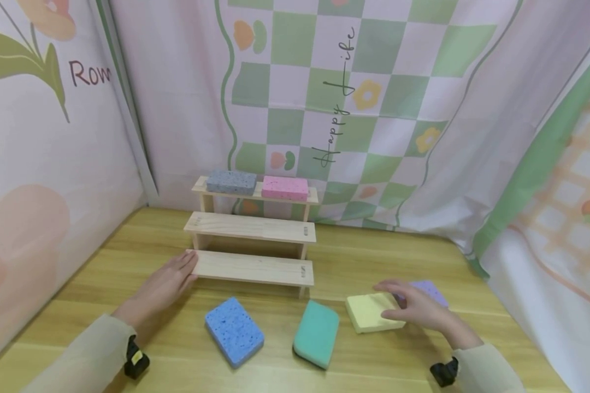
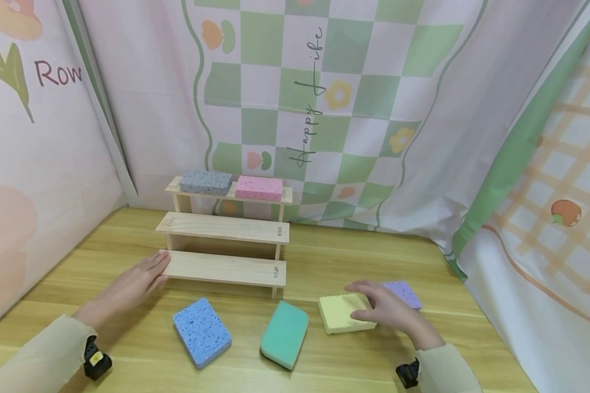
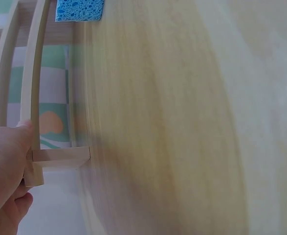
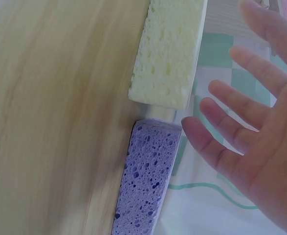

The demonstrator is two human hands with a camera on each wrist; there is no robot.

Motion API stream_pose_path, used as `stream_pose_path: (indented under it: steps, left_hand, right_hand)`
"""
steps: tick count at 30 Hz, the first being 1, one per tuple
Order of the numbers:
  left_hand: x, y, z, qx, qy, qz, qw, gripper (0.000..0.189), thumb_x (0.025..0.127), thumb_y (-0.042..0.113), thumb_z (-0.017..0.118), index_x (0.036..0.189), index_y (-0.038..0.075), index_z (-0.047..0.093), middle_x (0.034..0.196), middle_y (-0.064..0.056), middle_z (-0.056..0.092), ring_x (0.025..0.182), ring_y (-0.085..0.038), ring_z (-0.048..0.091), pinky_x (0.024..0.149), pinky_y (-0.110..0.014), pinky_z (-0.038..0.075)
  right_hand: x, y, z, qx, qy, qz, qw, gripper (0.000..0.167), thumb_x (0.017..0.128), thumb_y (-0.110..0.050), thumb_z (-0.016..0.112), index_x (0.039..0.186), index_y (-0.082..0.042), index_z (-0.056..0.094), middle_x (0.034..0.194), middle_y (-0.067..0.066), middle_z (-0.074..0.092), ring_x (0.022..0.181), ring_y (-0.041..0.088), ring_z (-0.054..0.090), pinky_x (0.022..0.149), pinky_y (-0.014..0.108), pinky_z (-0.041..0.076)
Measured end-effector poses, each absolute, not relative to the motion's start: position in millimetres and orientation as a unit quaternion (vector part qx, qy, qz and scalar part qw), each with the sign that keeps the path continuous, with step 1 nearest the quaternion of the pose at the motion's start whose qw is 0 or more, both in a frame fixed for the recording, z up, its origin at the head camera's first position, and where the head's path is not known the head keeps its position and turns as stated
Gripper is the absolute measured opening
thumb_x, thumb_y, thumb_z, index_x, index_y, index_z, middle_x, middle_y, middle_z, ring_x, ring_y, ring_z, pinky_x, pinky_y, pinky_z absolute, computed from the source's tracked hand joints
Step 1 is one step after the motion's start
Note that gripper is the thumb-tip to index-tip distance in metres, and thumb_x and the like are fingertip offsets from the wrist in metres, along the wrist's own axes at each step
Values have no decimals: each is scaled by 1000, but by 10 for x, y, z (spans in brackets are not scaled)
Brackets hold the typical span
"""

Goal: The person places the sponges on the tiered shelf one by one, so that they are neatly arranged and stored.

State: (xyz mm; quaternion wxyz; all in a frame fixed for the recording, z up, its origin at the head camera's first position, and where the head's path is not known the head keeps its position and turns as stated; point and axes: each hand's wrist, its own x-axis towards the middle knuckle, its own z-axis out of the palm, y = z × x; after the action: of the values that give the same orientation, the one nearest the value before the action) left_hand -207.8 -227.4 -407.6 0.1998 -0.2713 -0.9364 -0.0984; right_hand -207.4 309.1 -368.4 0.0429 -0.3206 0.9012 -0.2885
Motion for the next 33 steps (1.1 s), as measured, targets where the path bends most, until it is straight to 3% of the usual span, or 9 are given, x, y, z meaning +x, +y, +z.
stream_pose_path:
  steps: [4, 9, 12, 16, 20, 26, 33]
  left_hand:
    - [-2082, -2273, -4077, -268, -938, -98, 195, 45, 91, 8, 57, 125, -16, 44, 130, -31, 42, 121, -44, 39, 99, -53, 33]
    - [-2088, -2278, -4084, -268, -939, -97, 191, 45, 90, 8, 57, 125, -17, 44, 130, -31, 42, 121, -44, 38, 100, -53, 32]
    - [-2097, -2283, -4089, -266, -941, -94, 188, 45, 91, 9, 56, 126, -16, 44, 131, -31, 41, 122, -44, 38, 101, -53, 32]
    - [-2105, -2286, -4096, -261, -944, -92, 180, 46, 91, 10, 56, 127, -16, 43, 132, -31, 41, 122, -43, 37, 101, -53, 32]
    - [-2102, -2284, -4097, -259, -945, -93, 177, 46, 91, 10, 56, 127, -16, 43, 132, -30, 40, 123, -43, 37, 101, -53, 31]
    - [-2092, -2284, -4086, -259, -944, -93, 180, 45, 91, 10, 56, 126, -16, 44, 131, -30, 41, 122, -43, 38, 101, -53, 32]
    - [-2093, -2278, -4073, -256, -947, -96, 170, 45, 92, 10, 55, 127, -16, 43, 132, -30, 40, 123, -43, 37, 102, -52, 31]
  right_hand:
    - [-2079, 3105, -3703, -322, 906, -271, 39, 56, 82, -25, 70, 125, 4, 51, 124, 29, 47, 83, 22, 53, 64, 29, 48]
    - [-2085, 3111, -3717, -330, 910, -248, 40, 59, 81, -31, 71, 125, 3, 52, 125, 27, 48, 109, 44, 47, 83, 52, 46]
    - [-2092, 3112, -3733, -336, 912, -234, 34, 61, 79, -33, 72, 124, 3, 53, 123, 24, 50, 110, 43, 47, 86, 55, 43]
    - [-2103, 3113, -3751, -346, 911, -223, 31, 60, 77, -34, 74, 122, 1, 53, 121, 19, 54, 106, 38, 50, 84, 49, 45]
    - [-2105, 3110, -3755, -359, 908, -216, 32, 54, 75, -33, 75, 116, -5, 54, 120, 17, 55, 108, 40, 50, 88, 55, 41]
    - [-2092, 3116, -3748, -348, 904, -236, 73, 47, 76, -28, 75, 112, -9, 53, 126, 26, 48, 113, 48, 43, 91, 63, 34]
    - [-2106, 3134, -3766, -339, 909, -230, 77, 43, 74, -23, 76, 109, -12, 56, 128, 30, 44, 115, 52, 39, 92, 66, 31]
